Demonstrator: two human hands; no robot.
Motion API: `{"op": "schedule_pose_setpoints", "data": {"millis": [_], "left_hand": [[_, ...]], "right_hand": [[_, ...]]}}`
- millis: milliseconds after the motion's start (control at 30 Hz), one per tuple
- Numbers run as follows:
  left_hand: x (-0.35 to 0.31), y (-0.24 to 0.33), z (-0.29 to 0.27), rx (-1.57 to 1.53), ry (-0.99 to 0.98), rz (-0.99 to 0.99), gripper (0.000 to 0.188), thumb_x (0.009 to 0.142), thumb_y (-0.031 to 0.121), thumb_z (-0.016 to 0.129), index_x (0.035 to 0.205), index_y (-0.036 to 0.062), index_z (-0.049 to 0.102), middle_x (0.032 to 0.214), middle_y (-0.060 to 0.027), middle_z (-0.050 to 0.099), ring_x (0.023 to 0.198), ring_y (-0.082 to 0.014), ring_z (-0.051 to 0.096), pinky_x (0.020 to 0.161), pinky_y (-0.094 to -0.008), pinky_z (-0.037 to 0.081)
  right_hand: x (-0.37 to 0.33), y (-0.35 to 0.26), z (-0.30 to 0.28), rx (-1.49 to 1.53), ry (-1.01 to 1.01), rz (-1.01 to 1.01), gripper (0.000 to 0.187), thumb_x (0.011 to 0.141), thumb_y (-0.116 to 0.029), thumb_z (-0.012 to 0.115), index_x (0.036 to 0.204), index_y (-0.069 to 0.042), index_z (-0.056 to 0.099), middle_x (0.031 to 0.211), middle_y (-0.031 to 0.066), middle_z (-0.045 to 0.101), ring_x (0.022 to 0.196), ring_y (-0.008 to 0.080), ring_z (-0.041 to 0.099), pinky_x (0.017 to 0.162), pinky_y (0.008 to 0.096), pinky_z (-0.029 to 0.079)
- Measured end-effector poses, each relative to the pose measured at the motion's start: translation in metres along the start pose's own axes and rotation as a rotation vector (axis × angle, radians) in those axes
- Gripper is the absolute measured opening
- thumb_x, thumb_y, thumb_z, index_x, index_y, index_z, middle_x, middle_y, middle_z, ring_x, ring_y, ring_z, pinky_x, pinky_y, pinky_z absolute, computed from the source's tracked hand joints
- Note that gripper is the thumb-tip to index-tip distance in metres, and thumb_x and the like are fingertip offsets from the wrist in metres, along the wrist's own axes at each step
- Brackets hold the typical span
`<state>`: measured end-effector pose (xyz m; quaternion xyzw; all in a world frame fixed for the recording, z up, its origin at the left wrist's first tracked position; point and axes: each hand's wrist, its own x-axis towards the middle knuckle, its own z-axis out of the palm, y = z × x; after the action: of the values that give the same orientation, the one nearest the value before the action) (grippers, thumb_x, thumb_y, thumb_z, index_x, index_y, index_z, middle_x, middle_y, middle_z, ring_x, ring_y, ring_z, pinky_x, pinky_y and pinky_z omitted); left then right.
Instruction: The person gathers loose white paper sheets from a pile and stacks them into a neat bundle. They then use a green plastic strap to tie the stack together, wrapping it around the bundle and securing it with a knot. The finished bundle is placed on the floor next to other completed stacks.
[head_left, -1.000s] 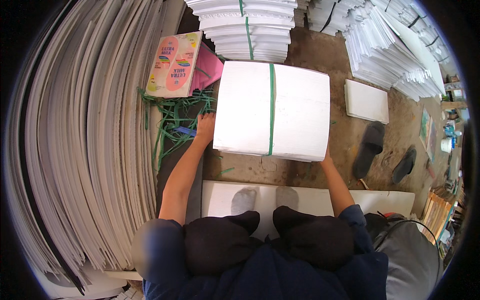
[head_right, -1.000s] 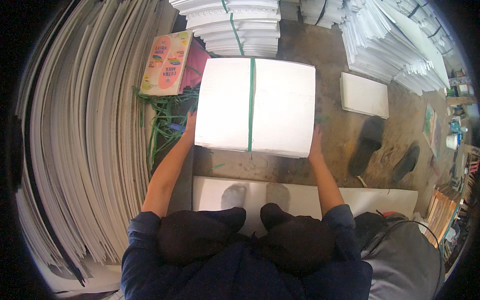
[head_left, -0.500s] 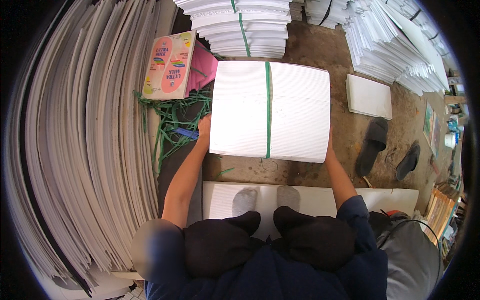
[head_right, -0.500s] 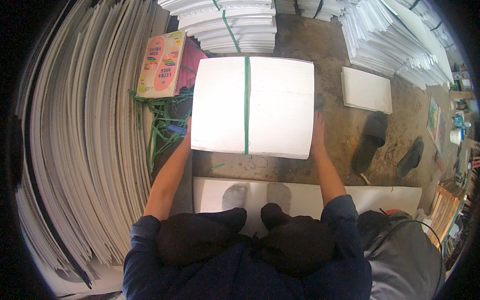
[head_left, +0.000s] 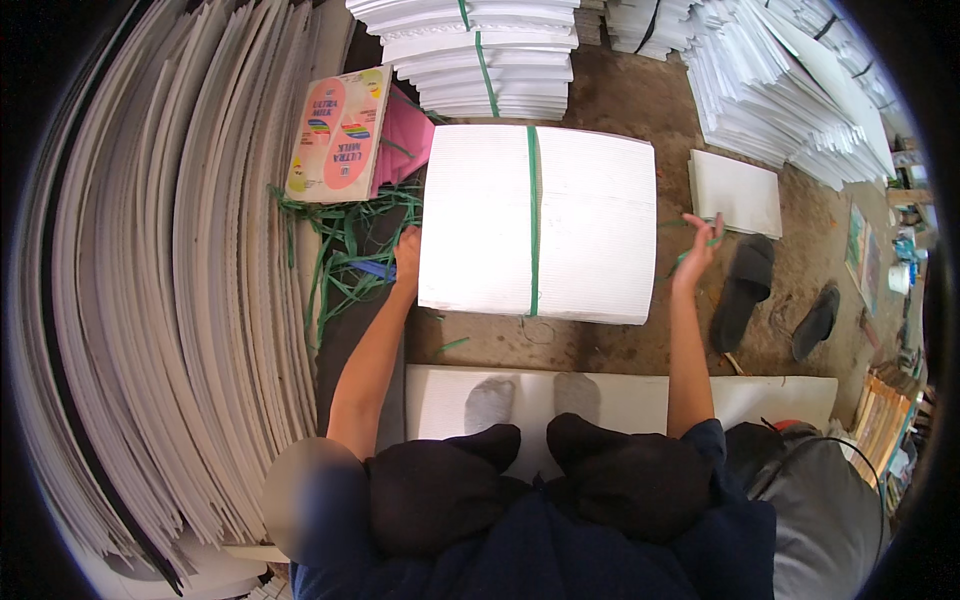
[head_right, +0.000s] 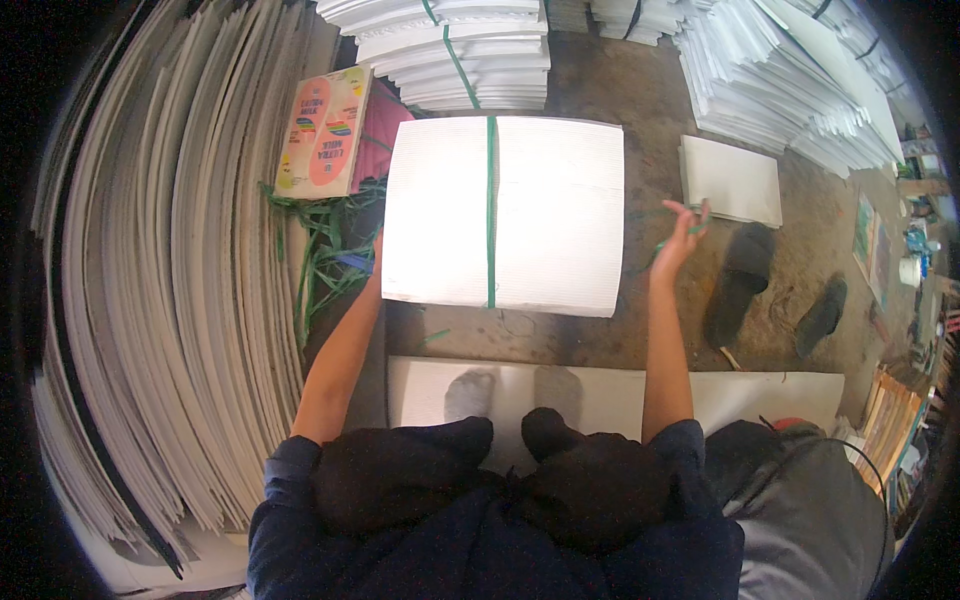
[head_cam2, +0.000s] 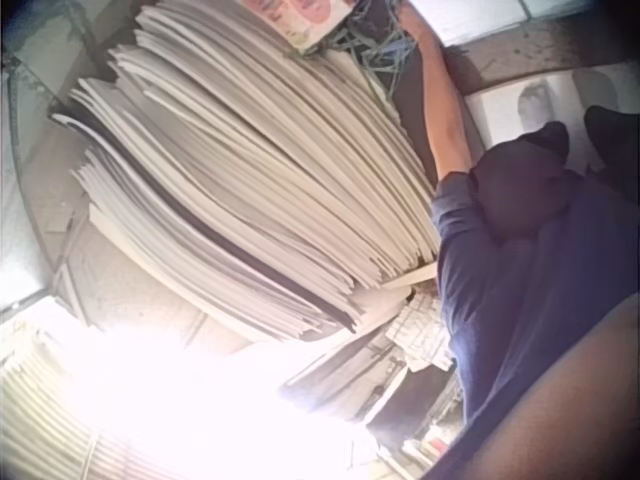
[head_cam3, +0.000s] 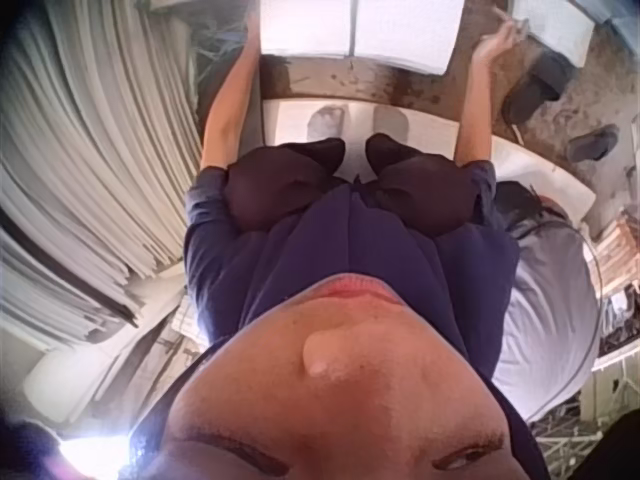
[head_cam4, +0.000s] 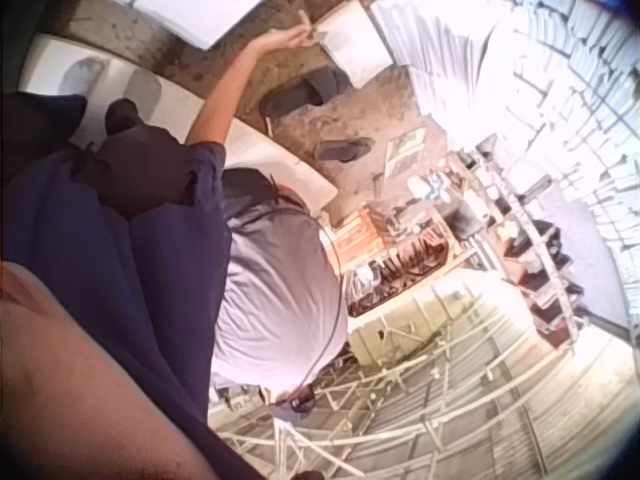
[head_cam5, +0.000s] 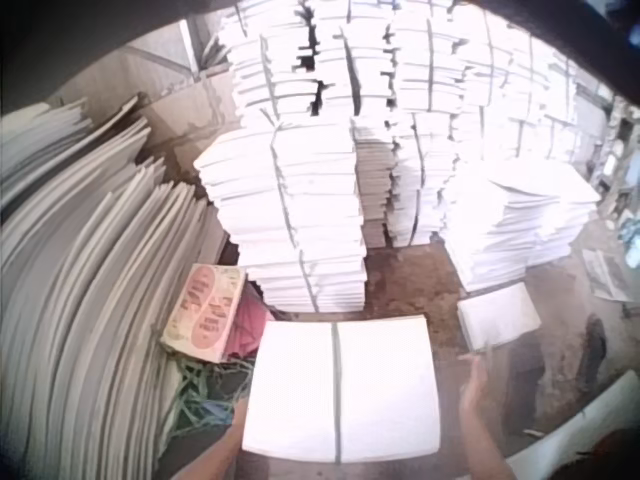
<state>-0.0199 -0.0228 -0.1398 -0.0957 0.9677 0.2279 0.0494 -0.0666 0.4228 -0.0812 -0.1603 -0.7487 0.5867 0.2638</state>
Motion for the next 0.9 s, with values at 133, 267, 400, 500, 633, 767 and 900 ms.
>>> {"op": "schedule_pose_setpoints", "data": {"millis": [133, 267, 400, 500, 633, 767, 900], "left_hand": [[-0.001, 0.033, -0.01, 0.163, 0.312, 0.152, 0.024, 0.072, 0.025, 0.057, 0.081, 0.0031, 0.058, 0.083, -0.0118, 0.056, 0.079, -0.0307, 0.056, 0.06, -0.0438, 0.042], [0.007, 0.022, -0.029, -0.216, 0.116, 0.162, 0.025, 0.075, 0.025, 0.056, 0.08, -0.0001, 0.056, 0.07, -0.0206, 0.057, 0.064, -0.0387, 0.056, 0.053, -0.0427, 0.042], [0.012, 0.07, -0.062, -0.297, 0.266, 0.0, 0.029, 0.078, 0.025, 0.054, 0.073, -0.0036, 0.053, 0.064, -0.025, 0.053, 0.064, -0.0425, 0.052, 0.055, -0.0436, 0.041], [0.006, 0.068, -0.078, -0.18, 0.244, 0.001, 0.03, 0.077, 0.025, 0.055, 0.071, -0.0034, 0.053, 0.063, -0.0247, 0.052, 0.064, -0.0424, 0.052, 0.055, -0.0435, 0.041], [0.0, 0.058, -0.074, -0.288, 0.267, -0.023, 0.027, 0.072, 0.022, 0.061, 0.072, -0.0038, 0.053, 0.064, -0.0212, 0.056, 0.064, -0.0375, 0.056, 0.056, -0.042, 0.041], [0.001, 0.04, -0.055, -0.495, 0.416, -0.269, 0.018, 0.07, 0.012, 0.061, 0.069, -0.0033, 0.052, 0.06, -0.0125, 0.056, 0.055, -0.0213, 0.054, 0.054, -0.0334, 0.04], [-0.003, 0.016, -0.054, -0.768, 0.451, -0.478, 0.008, 0.069, 0.005, 0.057, 0.067, 0.0004, 0.051, 0.056, -0.0021, 0.048, 0.053, -0.0095, 0.04, 0.052, -0.0255, 0.035]], "right_hand": [[0.025, -0.05, -0.02, 0.536, 0.005, 0.148, 0.033, 0.091, -0.031, 0.034, 0.094, -0.004, 0.053, 0.117, 0.0096, 0.048, 0.104, 0.0242, 0.05, 0.09, 0.0346, 0.035], [0.018, -0.035, -0.016, -0.558, -0.417, -0.228, 0.021, 0.087, -0.015, 0.04, 0.101, -0.003, 0.052, 0.102, 0.0167, 0.057, 0.095, 0.0261, 0.056, 0.077, 0.0378, 0.044], [-0.01, 0.033, -0.028, -1.425, -0.913, 0.103, 0.025, 0.078, -0.021, 0.051, 0.093, -0.002, 0.059, 0.091, 0.0228, 0.058, 0.092, 0.0357, 0.055, 0.074, 0.0412, 0.044], [-0.008, 0.034, -0.047, -1.105, -1.063, 0.161, 0.025, 0.078, -0.023, 0.052, 0.085, -0.001, 0.061, 0.088, 0.0206, 0.06, 0.085, 0.0326, 0.058, 0.068, 0.0405, 0.045], [-0.002, -0.007, -0.033, -0.357, -0.754, 0.558, 0.029, 0.084, -0.029, 0.049, 0.068, -0.005, 0.053, 0.053, 0.0017, 0.044, 0.051, 0.0135, 0.04, 0.051, 0.0282, 0.031], [-0.007, -0.007, -0.02, -0.084, -0.374, 0.747, 0.03, 0.087, -0.029, 0.045, 0.065, -0.009, 0.048, 0.051, -0.0038, 0.034, 0.048, 0.0097, 0.029, 0.048, 0.0255, 0.024], [-0.002, 0.032, -0.032, 0.293, -0.166, 1.085, 0.03, 0.087, -0.029, 0.045, 0.066, -0.009, 0.049, 0.048, -0.002, 0.036, 0.046, 0.0108, 0.032, 0.045, 0.0262, 0.026]]}}
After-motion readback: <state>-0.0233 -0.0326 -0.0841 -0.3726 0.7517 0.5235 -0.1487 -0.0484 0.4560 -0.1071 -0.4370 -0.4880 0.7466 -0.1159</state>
